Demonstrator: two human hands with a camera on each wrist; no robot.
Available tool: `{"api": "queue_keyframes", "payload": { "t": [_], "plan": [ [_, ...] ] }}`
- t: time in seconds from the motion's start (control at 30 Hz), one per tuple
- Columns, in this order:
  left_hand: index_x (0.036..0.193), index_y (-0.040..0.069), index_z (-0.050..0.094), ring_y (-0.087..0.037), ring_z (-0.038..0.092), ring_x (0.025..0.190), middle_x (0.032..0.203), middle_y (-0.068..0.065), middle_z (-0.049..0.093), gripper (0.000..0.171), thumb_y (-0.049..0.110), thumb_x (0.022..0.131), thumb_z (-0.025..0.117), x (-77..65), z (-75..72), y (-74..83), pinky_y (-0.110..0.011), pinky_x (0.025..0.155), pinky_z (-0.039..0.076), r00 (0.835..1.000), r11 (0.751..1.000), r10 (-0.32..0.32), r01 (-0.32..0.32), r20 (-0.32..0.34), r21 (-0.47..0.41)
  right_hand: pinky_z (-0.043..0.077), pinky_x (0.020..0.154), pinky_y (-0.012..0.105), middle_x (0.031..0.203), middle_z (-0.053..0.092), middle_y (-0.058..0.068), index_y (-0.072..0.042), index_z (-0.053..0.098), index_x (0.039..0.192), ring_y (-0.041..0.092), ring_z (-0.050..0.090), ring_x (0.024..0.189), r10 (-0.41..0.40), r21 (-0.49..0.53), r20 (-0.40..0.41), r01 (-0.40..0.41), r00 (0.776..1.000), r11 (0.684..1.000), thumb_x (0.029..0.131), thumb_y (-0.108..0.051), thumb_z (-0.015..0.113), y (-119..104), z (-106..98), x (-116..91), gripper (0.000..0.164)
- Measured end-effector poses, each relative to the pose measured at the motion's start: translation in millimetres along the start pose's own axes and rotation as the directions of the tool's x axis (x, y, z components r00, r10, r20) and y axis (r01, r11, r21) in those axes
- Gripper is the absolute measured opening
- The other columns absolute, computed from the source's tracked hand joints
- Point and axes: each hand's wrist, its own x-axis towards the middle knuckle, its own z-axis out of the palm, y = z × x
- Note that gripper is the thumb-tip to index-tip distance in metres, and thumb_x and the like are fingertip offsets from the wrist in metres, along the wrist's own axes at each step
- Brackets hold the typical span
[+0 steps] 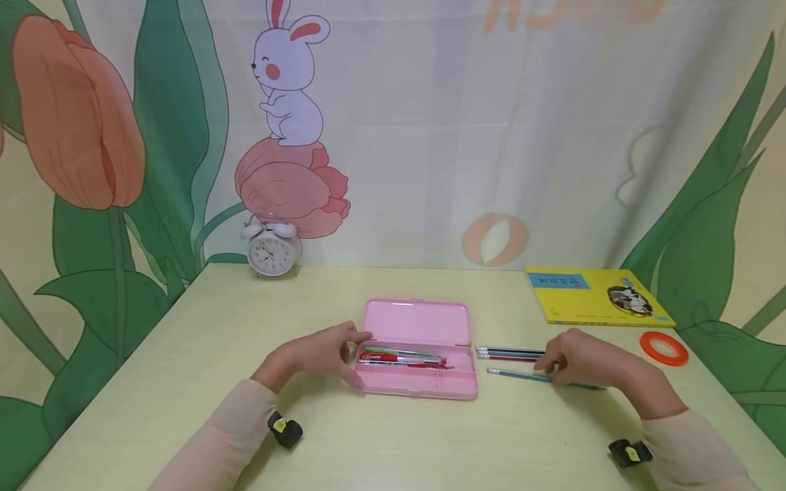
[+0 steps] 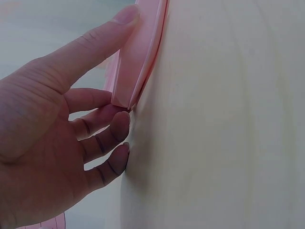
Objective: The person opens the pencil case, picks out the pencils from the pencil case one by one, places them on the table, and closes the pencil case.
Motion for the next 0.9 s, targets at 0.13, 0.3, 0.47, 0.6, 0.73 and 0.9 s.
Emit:
{"api": "queue_keyframes", "payload": {
  "t": [0.13, 0.3, 0.47, 0.6, 0.73, 0.9],
  "plan": [
    [0.150, 0.012, 0.048, -0.021, 0.048, 0.089, 0.100, -0.009, 0.049, 0.095, 0.034, 0.069, 0.093, 0.4, -0.3, -0.3, -0.034, 0.072, 0.039, 1.000, 1.000, 0.001, -0.001, 0.002, 0.004, 0.048, 0.064, 0.024, 0.083, 0.067, -0.010, -0.012, 0.081, 0.102, 0.006, 0.052, 0.070, -0.019, -0.006, -0.002, 0.018, 1.000, 1.000, 0.081, 0.004, 0.076, -3, 2, 3, 0.027],
    [0.150, 0.012, 0.048, -0.020, 0.049, 0.089, 0.101, -0.008, 0.049, 0.095, 0.034, 0.070, 0.093, 0.8, -0.4, 0.1, -0.033, 0.072, 0.040, 1.000, 1.000, 0.006, -0.006, 0.005, 0.013, 0.046, 0.064, 0.024, 0.083, 0.066, -0.010, -0.012, 0.081, 0.104, 0.007, 0.051, 0.070, -0.012, -0.002, 0.009, 0.012, 1.000, 1.000, 0.082, 0.006, 0.074, -3, 4, 7, 0.029],
    [0.150, 0.013, 0.048, -0.021, 0.048, 0.090, 0.101, -0.009, 0.049, 0.095, 0.034, 0.070, 0.093, 0.3, -0.9, 1.3, -0.034, 0.072, 0.039, 1.000, 1.000, -0.004, 0.004, 0.005, 0.013, 0.044, 0.063, 0.024, 0.080, 0.064, -0.010, -0.012, 0.081, 0.103, 0.008, 0.050, 0.070, -0.007, -0.012, -0.001, 0.007, 1.000, 1.000, 0.082, 0.009, 0.073, -5, 6, 11, 0.032],
    [0.150, 0.012, 0.048, -0.021, 0.048, 0.090, 0.101, -0.008, 0.049, 0.094, 0.034, 0.070, 0.093, 0.4, -1.0, 1.6, -0.033, 0.071, 0.039, 1.000, 1.000, -0.001, 0.001, 0.005, 0.015, 0.043, 0.060, 0.023, 0.080, 0.065, -0.009, -0.012, 0.082, 0.101, 0.008, 0.049, 0.068, -0.025, -0.047, -0.033, 0.024, 0.999, 0.999, 0.082, 0.009, 0.075, -6, 9, 15, 0.029],
    [0.150, 0.012, 0.048, -0.020, 0.048, 0.089, 0.100, -0.008, 0.049, 0.094, 0.035, 0.070, 0.093, 0.8, -0.7, 1.0, -0.033, 0.071, 0.039, 1.000, 1.000, 0.002, -0.002, 0.006, 0.017, 0.045, 0.061, 0.022, 0.082, 0.066, -0.008, -0.010, 0.082, 0.098, 0.006, 0.048, 0.067, -0.061, -0.137, -0.077, 0.050, 0.995, 0.989, 0.080, 0.006, 0.079, -7, 10, 18, 0.024],
    [0.150, 0.013, 0.047, -0.021, 0.049, 0.089, 0.101, -0.009, 0.049, 0.095, 0.034, 0.070, 0.093, -0.1, -0.9, 0.7, -0.033, 0.072, 0.039, 1.000, 1.000, 0.002, -0.002, 0.007, 0.010, 0.047, 0.063, 0.022, 0.083, 0.066, -0.007, -0.010, 0.082, 0.096, 0.007, 0.048, 0.068, -0.045, -0.191, -0.084, 0.028, 0.995, 0.981, 0.079, 0.002, 0.081, -9, 9, 21, 0.021]
  ]
}}
